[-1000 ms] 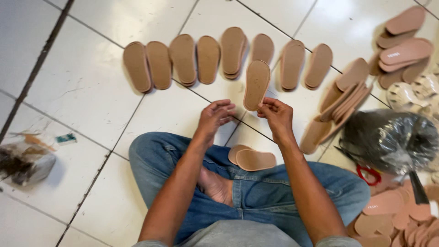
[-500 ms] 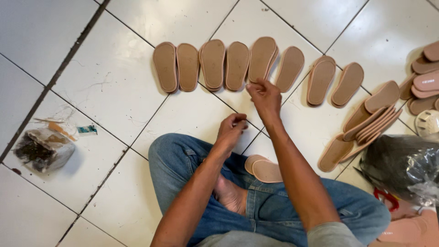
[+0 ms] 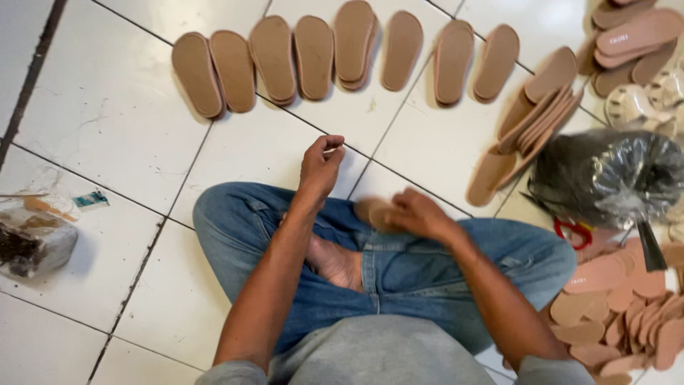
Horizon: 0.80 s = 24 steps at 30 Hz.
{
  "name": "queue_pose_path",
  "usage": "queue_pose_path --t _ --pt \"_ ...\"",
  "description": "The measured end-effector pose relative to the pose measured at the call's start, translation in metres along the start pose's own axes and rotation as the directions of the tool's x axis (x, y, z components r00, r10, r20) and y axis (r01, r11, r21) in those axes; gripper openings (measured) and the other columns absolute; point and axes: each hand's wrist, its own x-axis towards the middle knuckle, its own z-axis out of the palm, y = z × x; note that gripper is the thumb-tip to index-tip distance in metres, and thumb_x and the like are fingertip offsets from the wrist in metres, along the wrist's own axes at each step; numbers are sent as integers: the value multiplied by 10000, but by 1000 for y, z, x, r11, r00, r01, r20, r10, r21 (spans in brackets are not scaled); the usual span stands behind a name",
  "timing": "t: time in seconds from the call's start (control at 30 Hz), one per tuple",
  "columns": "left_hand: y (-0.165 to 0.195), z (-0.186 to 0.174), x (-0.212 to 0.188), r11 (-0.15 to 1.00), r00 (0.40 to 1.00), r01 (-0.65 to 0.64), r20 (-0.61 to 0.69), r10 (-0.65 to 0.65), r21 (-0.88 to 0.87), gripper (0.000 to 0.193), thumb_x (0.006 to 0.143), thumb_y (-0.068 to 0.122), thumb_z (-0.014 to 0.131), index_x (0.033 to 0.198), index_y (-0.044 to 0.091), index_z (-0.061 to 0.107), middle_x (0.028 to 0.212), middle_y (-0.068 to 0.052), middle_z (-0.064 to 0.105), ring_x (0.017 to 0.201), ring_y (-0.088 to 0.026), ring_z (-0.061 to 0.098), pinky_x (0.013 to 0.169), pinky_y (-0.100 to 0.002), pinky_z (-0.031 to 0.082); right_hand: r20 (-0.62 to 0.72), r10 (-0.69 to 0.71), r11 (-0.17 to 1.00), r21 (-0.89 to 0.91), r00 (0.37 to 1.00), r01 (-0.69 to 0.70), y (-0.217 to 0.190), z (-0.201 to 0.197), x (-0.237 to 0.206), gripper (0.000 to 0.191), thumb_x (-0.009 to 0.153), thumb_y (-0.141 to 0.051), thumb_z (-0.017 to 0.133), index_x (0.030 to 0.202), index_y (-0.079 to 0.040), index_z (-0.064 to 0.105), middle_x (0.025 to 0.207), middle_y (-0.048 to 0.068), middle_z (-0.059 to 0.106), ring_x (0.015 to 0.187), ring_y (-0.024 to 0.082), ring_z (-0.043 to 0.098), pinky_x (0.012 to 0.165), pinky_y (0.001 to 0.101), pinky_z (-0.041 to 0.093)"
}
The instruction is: The person sits on a tiled floor and sorts a large pile of beige shoe insoles. They pick up insoles one by one, inspect them, and arrange them into neat rows and small stacks on the floor.
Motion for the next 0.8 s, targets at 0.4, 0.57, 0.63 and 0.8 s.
queue_pose_path --t 0.4,0.57,0.63,0.8 --pt "40 15 -31 824 883 320 462 -80 -467 432 1065 420 491 1269 63 626 1112 -51 682 895 -175 647 790 -353 552 -279 213 589 801 936 106 -49 -33 15 414 1003 -224 657 1327 33 657 1144 90 737 979 125 680 841 284 564" --pt "34 7 -18 774 923 328 359 -140 -542 397 1064 398 502 1235 63 628 1089 -75 680 926 -198 663 804 -379 569 -214 211 661 750 954 22 -35 -15 4 394 952 -143 695 1297 38 636 1005 122 720 878 155 711 706 303 582" --pt "33 6 -15 764 935 308 328 -134 -566 399 1057 407 499 1239 77 632 1103 -71 684 951 -200 664 836 -390 564 -212 200 637 770 956 37 -30 -8 3 337 944 -122 704 1234 43 652 984 116 731 853 156 717 713 293 601" --pt "37 3 -11 707 936 283 349 -55 -648 443 1054 455 458 1240 88 624 1106 -73 718 987 -189 667 883 -396 524 -215 254 520 852 943 55 -29 -3 12 271 934 -112 717 1154 42 680 956 110 754 832 161 721 751 295 619"
